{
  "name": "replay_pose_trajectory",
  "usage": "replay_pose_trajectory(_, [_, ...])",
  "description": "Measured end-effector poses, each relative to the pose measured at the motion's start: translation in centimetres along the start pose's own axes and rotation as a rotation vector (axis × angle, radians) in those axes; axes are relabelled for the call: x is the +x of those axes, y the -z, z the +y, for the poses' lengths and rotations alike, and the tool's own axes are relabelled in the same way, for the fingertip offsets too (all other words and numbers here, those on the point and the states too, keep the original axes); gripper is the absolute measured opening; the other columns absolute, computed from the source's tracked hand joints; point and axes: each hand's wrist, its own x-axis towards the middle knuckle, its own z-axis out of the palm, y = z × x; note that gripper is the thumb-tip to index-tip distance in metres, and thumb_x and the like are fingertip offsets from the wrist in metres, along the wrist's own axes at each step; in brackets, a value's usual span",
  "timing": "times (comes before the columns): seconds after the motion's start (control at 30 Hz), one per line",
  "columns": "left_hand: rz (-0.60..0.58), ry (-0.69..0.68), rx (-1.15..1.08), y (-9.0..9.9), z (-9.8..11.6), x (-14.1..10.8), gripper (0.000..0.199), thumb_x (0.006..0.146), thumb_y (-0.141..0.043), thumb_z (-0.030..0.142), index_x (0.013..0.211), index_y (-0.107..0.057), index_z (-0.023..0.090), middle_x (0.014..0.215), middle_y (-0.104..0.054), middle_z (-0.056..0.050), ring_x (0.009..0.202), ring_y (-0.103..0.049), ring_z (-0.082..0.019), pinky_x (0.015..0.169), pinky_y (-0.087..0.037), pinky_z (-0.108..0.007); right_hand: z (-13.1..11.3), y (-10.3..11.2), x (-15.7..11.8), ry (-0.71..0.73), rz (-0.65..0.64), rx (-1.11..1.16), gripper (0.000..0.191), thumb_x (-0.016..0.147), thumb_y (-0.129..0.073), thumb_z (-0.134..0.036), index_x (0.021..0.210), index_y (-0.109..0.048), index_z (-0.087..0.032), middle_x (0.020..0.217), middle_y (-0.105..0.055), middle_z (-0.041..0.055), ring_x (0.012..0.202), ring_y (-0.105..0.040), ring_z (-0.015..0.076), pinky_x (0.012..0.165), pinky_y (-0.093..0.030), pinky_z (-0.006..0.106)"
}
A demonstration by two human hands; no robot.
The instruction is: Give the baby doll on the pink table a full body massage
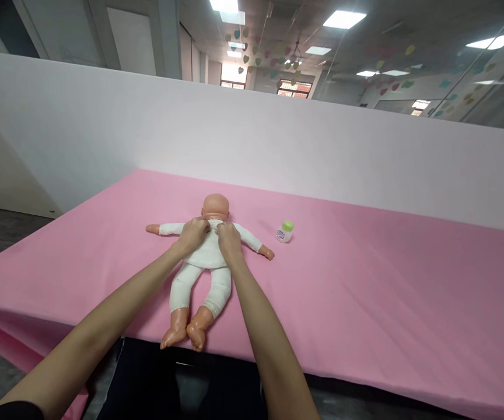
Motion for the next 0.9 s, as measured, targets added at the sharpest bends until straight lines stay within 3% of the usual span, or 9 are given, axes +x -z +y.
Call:
replay_pose_trajectory(0.13, [0.050, -0.029, 0.013, 0.7, 0.2, -1.9, 0.024, 0.098, -0.048, 0.011, 0.093, -0.070, 0.014, 0.105, -0.068, -0.013, 0.098, -0.062, -0.025, 0.077, -0.044, -0.034, 0.0, 0.8, -1.8, 0.080, 0.011, 0.100, 0.016, 0.099, -0.057, -0.016, 0.095, -0.072, -0.021, 0.109, -0.073, 0.0151, 0.102, -0.063, 0.0302, 0.088, -0.044, 0.036])
replay_pose_trajectory(0.23, [0.013, -0.029, -0.002, 0.5, 0.5, -2.6, 0.025, 0.100, -0.048, 0.014, 0.088, -0.070, 0.013, 0.099, -0.068, -0.013, 0.094, -0.061, -0.024, 0.076, -0.044, -0.033, -0.4, 0.5, -2.3, 0.068, -0.018, 0.118, 0.018, 0.098, -0.058, -0.013, 0.089, -0.072, -0.020, 0.102, -0.073, 0.0144, 0.097, -0.063, 0.0286, 0.084, -0.044, 0.035])
replay_pose_trajectory(0.4, [-0.042, -0.014, 0.012, -0.3, 0.4, -1.8, 0.028, 0.098, -0.046, 0.010, 0.084, -0.070, 0.013, 0.092, -0.070, -0.012, 0.086, -0.061, -0.022, 0.076, -0.043, -0.033, -1.0, -0.6, -1.5, -0.025, -0.061, 0.033, 0.030, 0.097, -0.049, -0.006, 0.082, -0.074, -0.013, 0.084, -0.071, 0.0159, 0.076, -0.059, 0.0243, 0.074, -0.039, 0.035])
replay_pose_trajectory(0.6, [-0.058, -0.024, 0.041, -1.0, 0.2, -1.1, 0.026, 0.096, -0.048, 0.012, 0.086, -0.072, 0.014, 0.093, -0.072, -0.013, 0.087, -0.065, -0.025, 0.076, -0.046, -0.036, -0.8, -1.3, -1.2, -0.033, -0.010, 0.005, 0.029, 0.094, -0.049, -0.001, 0.081, -0.074, -0.011, 0.082, -0.070, 0.0143, 0.076, -0.057, 0.0217, 0.072, -0.036, 0.033])
replay_pose_trajectory(0.73, [-0.063, -0.076, 0.049, 0.1, 0.5, -2.0, 0.029, 0.098, -0.047, 0.013, 0.089, -0.074, 0.014, 0.097, -0.071, -0.014, 0.090, -0.064, -0.024, 0.079, -0.047, -0.036, -0.8, -0.8, -1.9, -0.028, -0.020, 0.103, 0.030, 0.093, -0.049, -0.001, 0.078, -0.072, -0.013, 0.083, -0.070, 0.0146, 0.078, -0.057, 0.0234, 0.078, -0.039, 0.035])
replay_pose_trajectory(0.9, [-0.077, -0.099, 0.017, 1.9, 0.7, -3.9, 0.026, 0.096, -0.050, 0.011, 0.086, -0.074, 0.014, 0.099, -0.069, -0.011, 0.084, -0.061, -0.019, 0.078, -0.047, -0.032, -0.2, -0.3, -3.8, 0.029, -0.047, 0.227, 0.015, 0.095, -0.062, -0.023, 0.088, -0.074, -0.018, 0.091, -0.071, 0.0167, 0.093, -0.061, 0.0305, 0.087, -0.045, 0.040])
